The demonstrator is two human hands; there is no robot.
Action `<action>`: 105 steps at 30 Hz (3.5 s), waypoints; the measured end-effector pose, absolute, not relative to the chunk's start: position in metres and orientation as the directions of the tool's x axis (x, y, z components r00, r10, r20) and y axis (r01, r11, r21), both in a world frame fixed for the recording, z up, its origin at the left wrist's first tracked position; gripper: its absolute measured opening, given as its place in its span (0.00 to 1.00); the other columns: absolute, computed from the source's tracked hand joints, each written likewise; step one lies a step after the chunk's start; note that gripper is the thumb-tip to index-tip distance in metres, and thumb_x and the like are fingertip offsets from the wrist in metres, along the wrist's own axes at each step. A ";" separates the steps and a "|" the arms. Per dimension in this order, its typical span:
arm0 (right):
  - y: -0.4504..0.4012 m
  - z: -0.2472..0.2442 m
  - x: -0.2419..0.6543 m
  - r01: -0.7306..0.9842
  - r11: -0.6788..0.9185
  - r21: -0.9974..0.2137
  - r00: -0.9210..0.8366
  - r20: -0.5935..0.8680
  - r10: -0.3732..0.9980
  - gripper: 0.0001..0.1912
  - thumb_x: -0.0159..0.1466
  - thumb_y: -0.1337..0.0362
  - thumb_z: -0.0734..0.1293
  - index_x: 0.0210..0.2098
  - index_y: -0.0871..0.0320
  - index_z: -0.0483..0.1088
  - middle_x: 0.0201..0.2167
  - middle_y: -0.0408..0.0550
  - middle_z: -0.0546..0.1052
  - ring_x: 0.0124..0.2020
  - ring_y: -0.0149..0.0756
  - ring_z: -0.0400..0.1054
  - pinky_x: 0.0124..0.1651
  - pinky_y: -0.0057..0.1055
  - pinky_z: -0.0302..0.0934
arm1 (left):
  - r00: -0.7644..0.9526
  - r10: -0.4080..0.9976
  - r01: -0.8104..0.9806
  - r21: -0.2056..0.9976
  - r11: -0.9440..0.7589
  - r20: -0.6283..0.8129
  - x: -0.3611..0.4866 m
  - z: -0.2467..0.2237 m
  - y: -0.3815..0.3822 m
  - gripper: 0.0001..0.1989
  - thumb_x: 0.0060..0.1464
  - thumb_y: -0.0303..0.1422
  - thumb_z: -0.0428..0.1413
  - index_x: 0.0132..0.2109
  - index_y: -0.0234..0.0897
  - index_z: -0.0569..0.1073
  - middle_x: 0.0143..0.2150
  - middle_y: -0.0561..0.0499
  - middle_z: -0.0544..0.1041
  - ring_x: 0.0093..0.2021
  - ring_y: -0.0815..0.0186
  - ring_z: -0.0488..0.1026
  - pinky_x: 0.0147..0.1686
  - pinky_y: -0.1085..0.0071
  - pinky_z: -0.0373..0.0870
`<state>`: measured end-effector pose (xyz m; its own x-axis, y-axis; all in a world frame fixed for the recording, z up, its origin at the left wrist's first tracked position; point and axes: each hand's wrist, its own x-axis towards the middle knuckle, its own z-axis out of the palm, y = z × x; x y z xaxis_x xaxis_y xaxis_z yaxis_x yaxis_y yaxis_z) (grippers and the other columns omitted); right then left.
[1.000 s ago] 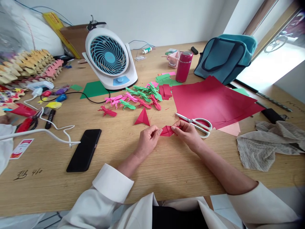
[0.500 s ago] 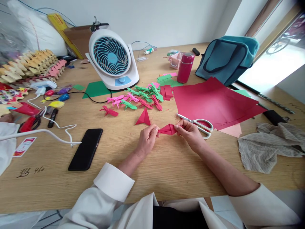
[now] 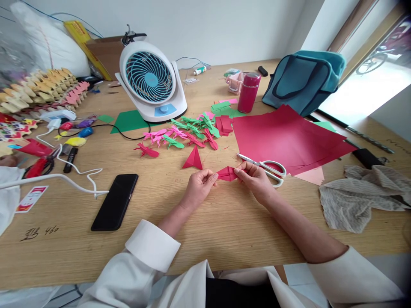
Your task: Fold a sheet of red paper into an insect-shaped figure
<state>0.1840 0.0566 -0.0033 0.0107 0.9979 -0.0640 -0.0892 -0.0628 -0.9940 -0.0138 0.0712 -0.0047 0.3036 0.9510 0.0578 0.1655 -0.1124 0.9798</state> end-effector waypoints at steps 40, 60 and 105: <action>0.005 0.005 0.182 0.747 0.646 -0.156 -0.551 0.400 0.733 0.05 0.69 0.68 0.61 0.40 0.57 0.69 0.42 0.54 0.74 0.41 0.43 0.66 0.44 0.40 0.60 | 0.391 0.911 0.357 0.891 -0.281 0.131 0.001 0.000 0.052 0.04 0.52 0.23 0.57 0.32 0.35 0.72 0.31 0.54 0.74 0.30 0.71 0.69 0.32 0.76 0.66; -0.002 -0.004 0.181 0.700 0.670 -0.249 -0.590 0.327 0.738 0.08 0.70 0.65 0.60 0.38 0.58 0.70 0.35 0.50 0.72 0.36 0.39 0.63 0.42 0.36 0.57 | 0.707 0.644 0.449 0.519 -0.727 0.291 -0.025 -0.005 0.030 0.07 0.64 0.26 0.48 0.43 0.37 0.71 0.40 0.48 0.74 0.43 0.64 0.72 0.45 0.68 0.69; 0.000 -0.004 0.181 0.580 0.669 -0.466 -0.583 0.335 0.740 0.08 0.71 0.67 0.60 0.39 0.60 0.70 0.39 0.53 0.74 0.41 0.39 0.67 0.46 0.37 0.64 | 0.755 0.560 0.464 0.326 -0.824 0.342 -0.032 -0.005 0.022 0.07 0.65 0.29 0.50 0.44 0.35 0.73 0.45 0.47 0.76 0.47 0.63 0.72 0.49 0.66 0.73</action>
